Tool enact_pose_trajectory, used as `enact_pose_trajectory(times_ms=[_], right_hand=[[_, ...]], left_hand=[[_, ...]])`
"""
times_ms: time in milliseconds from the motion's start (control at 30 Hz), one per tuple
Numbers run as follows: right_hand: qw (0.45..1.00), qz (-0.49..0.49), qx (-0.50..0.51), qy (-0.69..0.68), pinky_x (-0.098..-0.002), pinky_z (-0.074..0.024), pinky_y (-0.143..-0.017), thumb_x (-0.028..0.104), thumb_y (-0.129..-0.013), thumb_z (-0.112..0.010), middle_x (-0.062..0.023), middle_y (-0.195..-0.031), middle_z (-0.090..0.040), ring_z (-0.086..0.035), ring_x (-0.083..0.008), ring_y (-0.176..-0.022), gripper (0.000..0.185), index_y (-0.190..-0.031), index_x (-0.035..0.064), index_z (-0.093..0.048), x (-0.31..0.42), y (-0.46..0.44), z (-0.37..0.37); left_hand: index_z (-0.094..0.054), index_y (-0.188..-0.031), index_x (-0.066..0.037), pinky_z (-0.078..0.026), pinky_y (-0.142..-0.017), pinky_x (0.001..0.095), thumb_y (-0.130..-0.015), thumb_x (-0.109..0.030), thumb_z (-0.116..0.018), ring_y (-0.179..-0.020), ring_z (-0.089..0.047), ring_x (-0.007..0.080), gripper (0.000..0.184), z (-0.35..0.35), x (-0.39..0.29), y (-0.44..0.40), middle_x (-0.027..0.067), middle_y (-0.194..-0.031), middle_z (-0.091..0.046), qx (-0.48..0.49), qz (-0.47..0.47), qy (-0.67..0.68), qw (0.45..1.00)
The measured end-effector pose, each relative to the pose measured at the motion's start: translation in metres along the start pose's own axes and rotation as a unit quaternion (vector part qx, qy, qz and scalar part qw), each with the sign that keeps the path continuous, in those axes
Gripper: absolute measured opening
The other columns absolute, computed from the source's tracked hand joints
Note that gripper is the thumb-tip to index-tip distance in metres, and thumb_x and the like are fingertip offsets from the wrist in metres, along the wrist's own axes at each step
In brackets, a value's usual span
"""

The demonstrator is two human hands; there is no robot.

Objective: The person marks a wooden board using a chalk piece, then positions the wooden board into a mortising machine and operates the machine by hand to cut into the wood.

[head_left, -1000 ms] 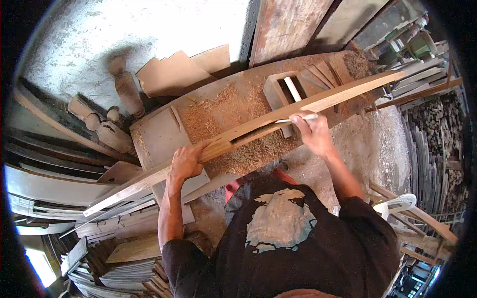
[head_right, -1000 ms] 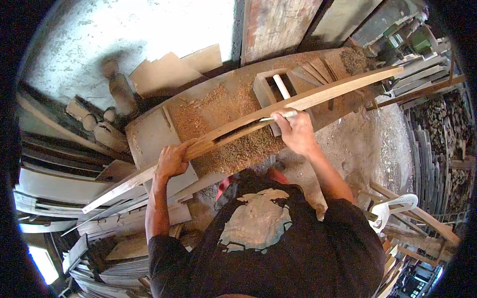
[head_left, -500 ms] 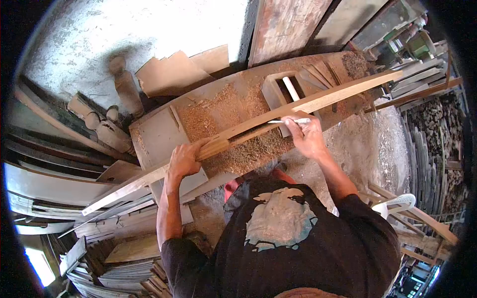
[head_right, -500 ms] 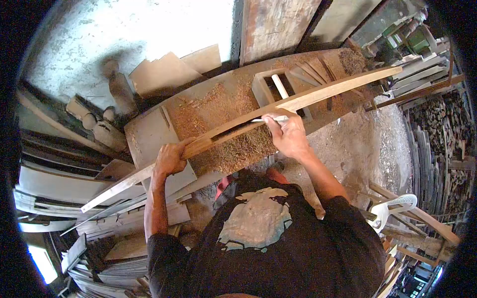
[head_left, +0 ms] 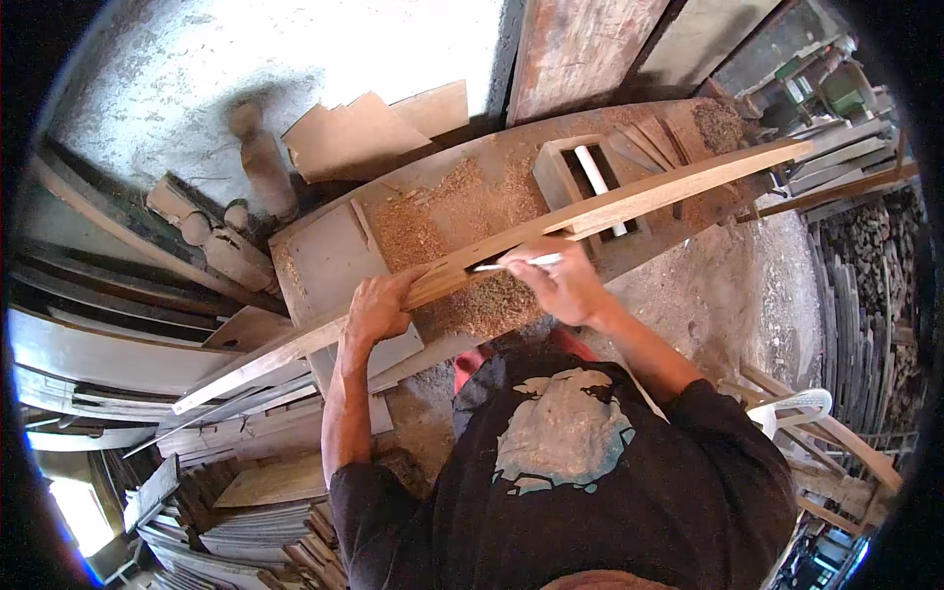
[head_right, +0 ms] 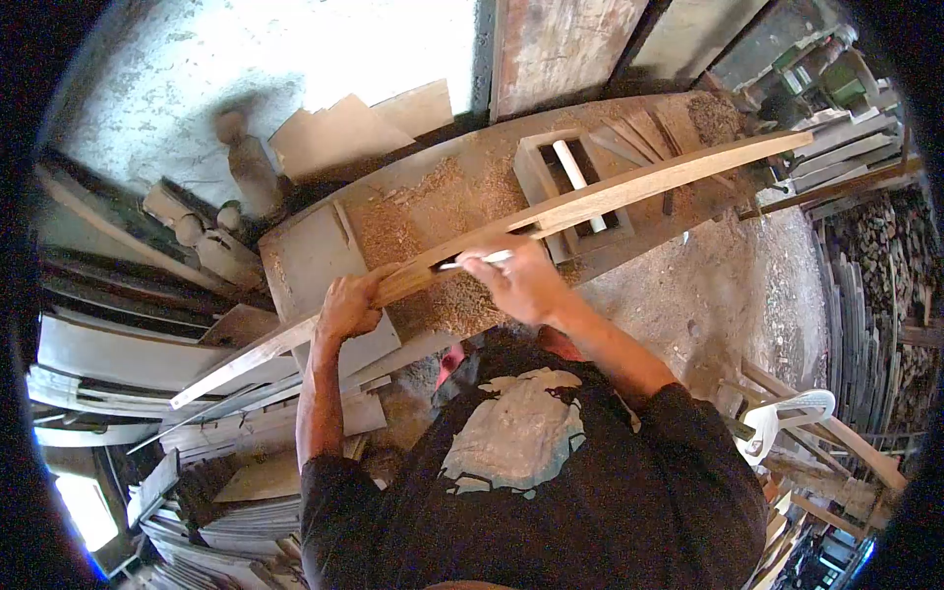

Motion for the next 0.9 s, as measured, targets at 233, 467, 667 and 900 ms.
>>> enact_pose_trajectory(times_ms=[233, 467, 667, 900], right_hand=[[0.964, 0.158, 0.093, 0.195, -0.0412, -0.056, -0.07, 0.009, -0.087, -0.069, -0.0078, -0.097, -0.065, -0.067, -0.0296, -0.084, 0.01, -0.097, 0.0053, -0.067, 0.016, 0.0, -0.068], [0.986, 0.107, 0.081, 0.095, -0.0392, -0.0558, -0.065, 0.013, -0.094, -0.067, -0.0119, -0.088, -0.068, -0.069, -0.0312, -0.086, 0.008, -0.098, 0.0065, -0.07, 0.038, -0.013, -0.018], [0.965, -0.069, -0.214, -0.136, -0.0342, -0.0515, -0.08, 0.017, -0.109, -0.05, -0.0063, -0.091, -0.07, -0.061, -0.0159, -0.085, 0.027, -0.1, 0.0022, -0.071, -0.013, 0.004, 0.118], [0.895, -0.28, -0.347, 0.036, -0.0308, -0.0476, -0.078, 0.03, -0.108, -0.055, -0.0026, -0.089, -0.066, -0.056, -0.0114, -0.084, 0.034, -0.105, 0.0, -0.071, -0.106, 0.121, 0.212]], left_hand=[[-0.057, -0.142, -0.028, -0.053, -0.085, 0.0569, -0.068, 0.0, -0.063, -0.09, -0.067, 0.0447, 0.079, -0.013, 0.008, 0.0, 0.0196, -0.096, -0.073, -0.004, 0.009, 0.016, 1.0], [-0.059, -0.141, -0.027, -0.053, -0.084, 0.0571, -0.068, -0.001, -0.063, -0.092, -0.067, 0.0449, 0.078, -0.002, 0.003, 0.002, 0.02, -0.096, -0.073, 0.0, 0.013, 0.036, 0.999], [-0.057, -0.143, -0.026, -0.054, -0.082, 0.0559, -0.069, -0.002, -0.063, -0.091, -0.068, 0.0451, 0.078, 0.0, -0.001, 0.006, 0.0198, -0.096, -0.073, -0.041, -0.02, 0.023, 0.999], [-0.052, -0.148, -0.024, -0.05, -0.103, 0.0514, -0.068, 0.002, -0.069, -0.12, -0.062, 0.0406, 0.085, -0.006, -0.007, 0.003, 0.0197, -0.13, -0.066, 0.03, 0.013, 0.053, 0.998]])
Point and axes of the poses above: each hand's wrist, its own y-axis away from the middle knuckle, its own z-axis out of the back of the hand, x = y × z, the point moved 9 cm from there along -y, towards the middle knuckle
